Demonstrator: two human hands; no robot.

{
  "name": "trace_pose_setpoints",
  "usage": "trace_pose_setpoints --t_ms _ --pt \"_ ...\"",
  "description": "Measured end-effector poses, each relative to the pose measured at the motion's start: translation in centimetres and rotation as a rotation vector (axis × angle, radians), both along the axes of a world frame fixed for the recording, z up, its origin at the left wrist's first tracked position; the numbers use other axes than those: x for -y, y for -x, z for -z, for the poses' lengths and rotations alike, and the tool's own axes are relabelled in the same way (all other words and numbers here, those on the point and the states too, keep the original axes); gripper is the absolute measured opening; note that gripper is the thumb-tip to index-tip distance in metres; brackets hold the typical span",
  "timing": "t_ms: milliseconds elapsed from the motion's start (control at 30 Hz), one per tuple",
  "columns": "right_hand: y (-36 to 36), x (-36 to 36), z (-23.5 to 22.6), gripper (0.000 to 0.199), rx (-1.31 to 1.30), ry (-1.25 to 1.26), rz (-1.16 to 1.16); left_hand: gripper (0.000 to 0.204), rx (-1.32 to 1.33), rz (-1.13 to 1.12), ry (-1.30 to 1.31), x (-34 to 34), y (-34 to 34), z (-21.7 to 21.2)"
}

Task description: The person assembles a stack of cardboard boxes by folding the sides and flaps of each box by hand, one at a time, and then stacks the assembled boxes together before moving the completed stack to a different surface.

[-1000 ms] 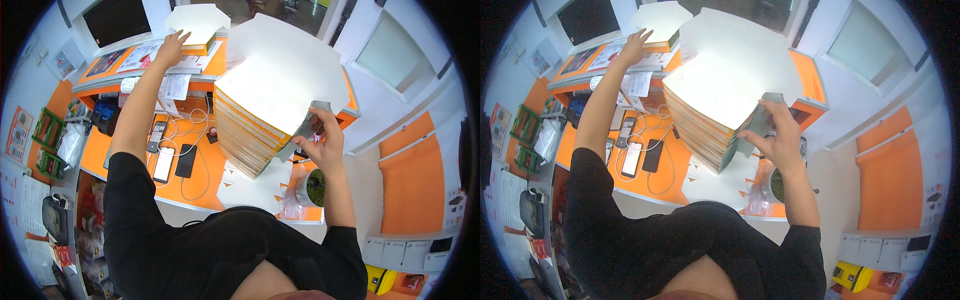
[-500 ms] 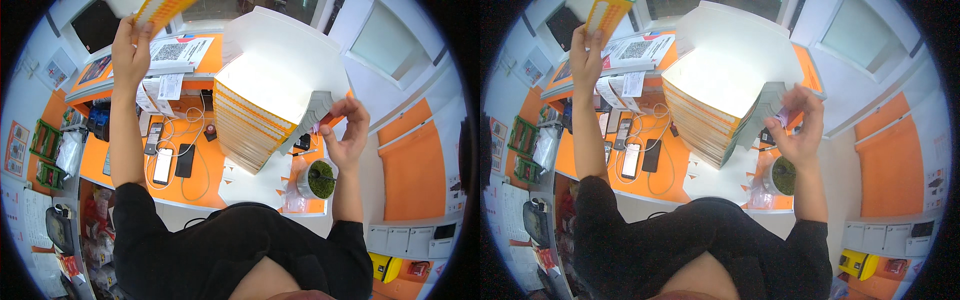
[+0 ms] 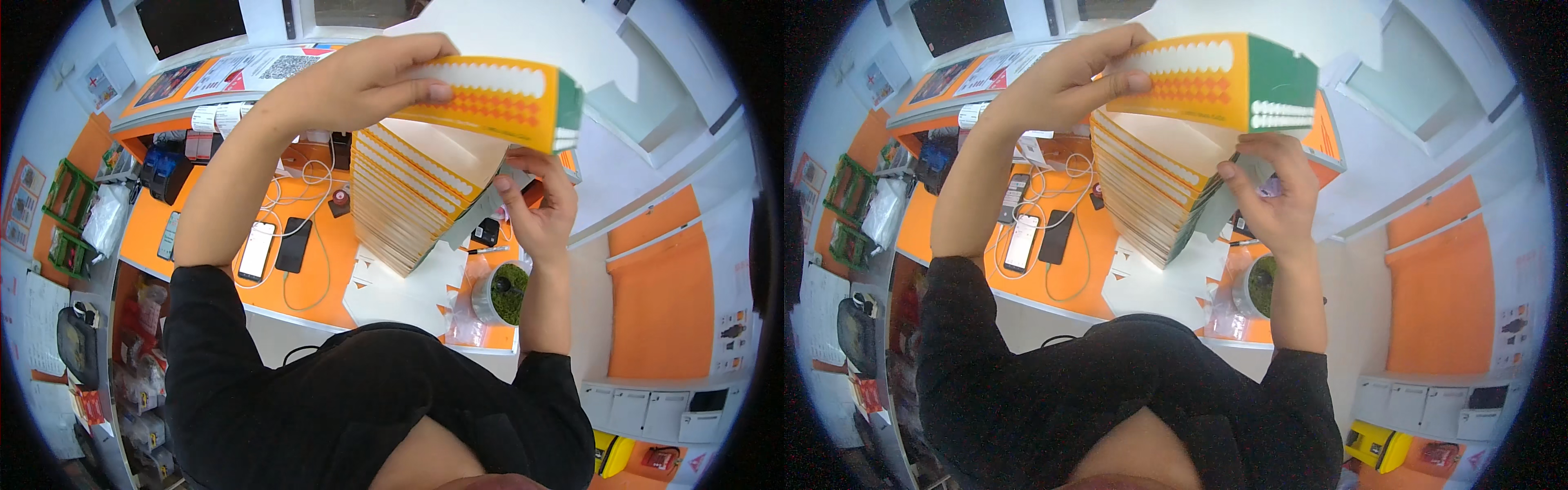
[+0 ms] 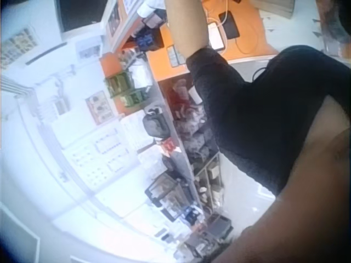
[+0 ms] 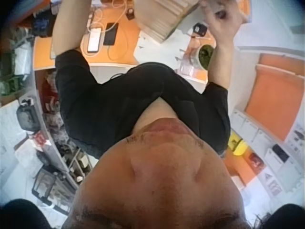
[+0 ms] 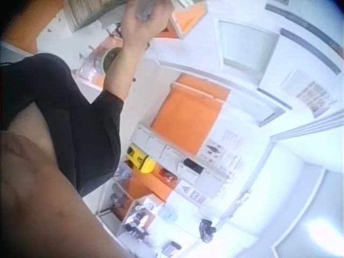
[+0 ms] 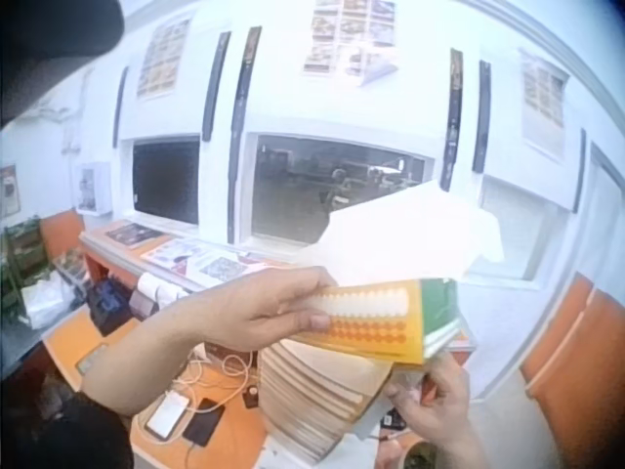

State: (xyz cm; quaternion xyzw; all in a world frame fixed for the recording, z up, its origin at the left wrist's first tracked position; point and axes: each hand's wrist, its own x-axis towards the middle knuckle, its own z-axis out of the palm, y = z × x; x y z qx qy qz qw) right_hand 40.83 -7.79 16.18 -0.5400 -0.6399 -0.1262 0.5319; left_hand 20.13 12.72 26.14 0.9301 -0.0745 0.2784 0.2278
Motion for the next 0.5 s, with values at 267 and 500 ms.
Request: trace_pose_setpoints --t_ms 267,500 --pt "-0.7 -0.1 1.4 0.039 0.270 -0.005 0.014 0.022 0.027 -0.175 -0.359 -1.2 -0.8 2.7" --pt "-1.2 -0.3 3.1 0.067 -0.015 -0.037 -0.060 0.023 -0.069 -0.137 -0.352 -0.4 -0.5 2.3"
